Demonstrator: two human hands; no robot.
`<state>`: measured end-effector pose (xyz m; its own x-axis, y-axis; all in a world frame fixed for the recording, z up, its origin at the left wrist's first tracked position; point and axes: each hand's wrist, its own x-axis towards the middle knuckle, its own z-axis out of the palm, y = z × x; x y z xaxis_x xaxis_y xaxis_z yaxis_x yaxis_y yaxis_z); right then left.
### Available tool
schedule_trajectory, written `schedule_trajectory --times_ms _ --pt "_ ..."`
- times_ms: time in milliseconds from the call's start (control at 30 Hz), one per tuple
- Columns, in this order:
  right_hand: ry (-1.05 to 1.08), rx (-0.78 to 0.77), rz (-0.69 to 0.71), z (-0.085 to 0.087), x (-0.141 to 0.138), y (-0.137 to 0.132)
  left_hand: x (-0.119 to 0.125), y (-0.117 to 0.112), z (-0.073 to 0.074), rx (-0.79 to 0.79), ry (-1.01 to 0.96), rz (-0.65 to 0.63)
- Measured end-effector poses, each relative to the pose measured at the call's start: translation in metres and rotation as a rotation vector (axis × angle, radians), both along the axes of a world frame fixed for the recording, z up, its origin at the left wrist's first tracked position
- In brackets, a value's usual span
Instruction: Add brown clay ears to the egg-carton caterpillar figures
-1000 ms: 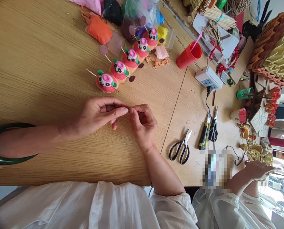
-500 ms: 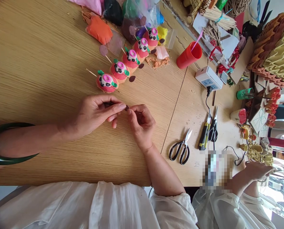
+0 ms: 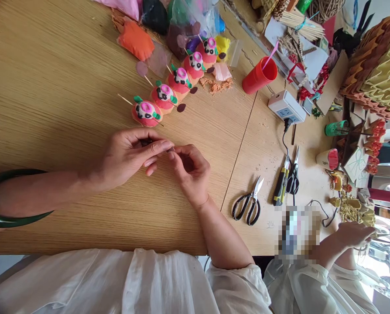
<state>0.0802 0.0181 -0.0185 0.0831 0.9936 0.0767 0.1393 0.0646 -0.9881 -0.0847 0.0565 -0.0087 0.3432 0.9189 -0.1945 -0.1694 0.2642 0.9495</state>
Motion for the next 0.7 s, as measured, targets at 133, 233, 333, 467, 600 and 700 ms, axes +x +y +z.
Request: schedule_trajectory --times_ms 133,233,333,467,600,700 --pt "0.015 0.055 0.038 -0.0043 0.0005 0.0008 0.0007 0.0006 -0.0024 0.002 -0.021 -0.012" --pt "0.032 0.057 0.013 -0.007 0.0011 0.0009 0.0004 0.0007 -0.0016 0.004 -0.021 -0.006" --pt "-0.018 0.031 0.001 -0.0066 0.0015 0.0006 -0.0005 0.0006 0.001 0.013 0.016 -0.028" --pt "-0.003 -0.016 0.015 -0.0035 0.0005 -0.0005 -0.0007 0.0004 0.0025 0.024 0.021 -0.022" --pt "-0.007 -0.035 -0.02 -0.0046 -0.0004 -0.0014 0.0003 0.0001 -0.0004 0.013 -0.024 -0.012" --pt "-0.03 -0.017 -0.039 -0.0078 0.0003 -0.0015 0.0004 0.0002 -0.0023 0.003 -0.034 -0.014"
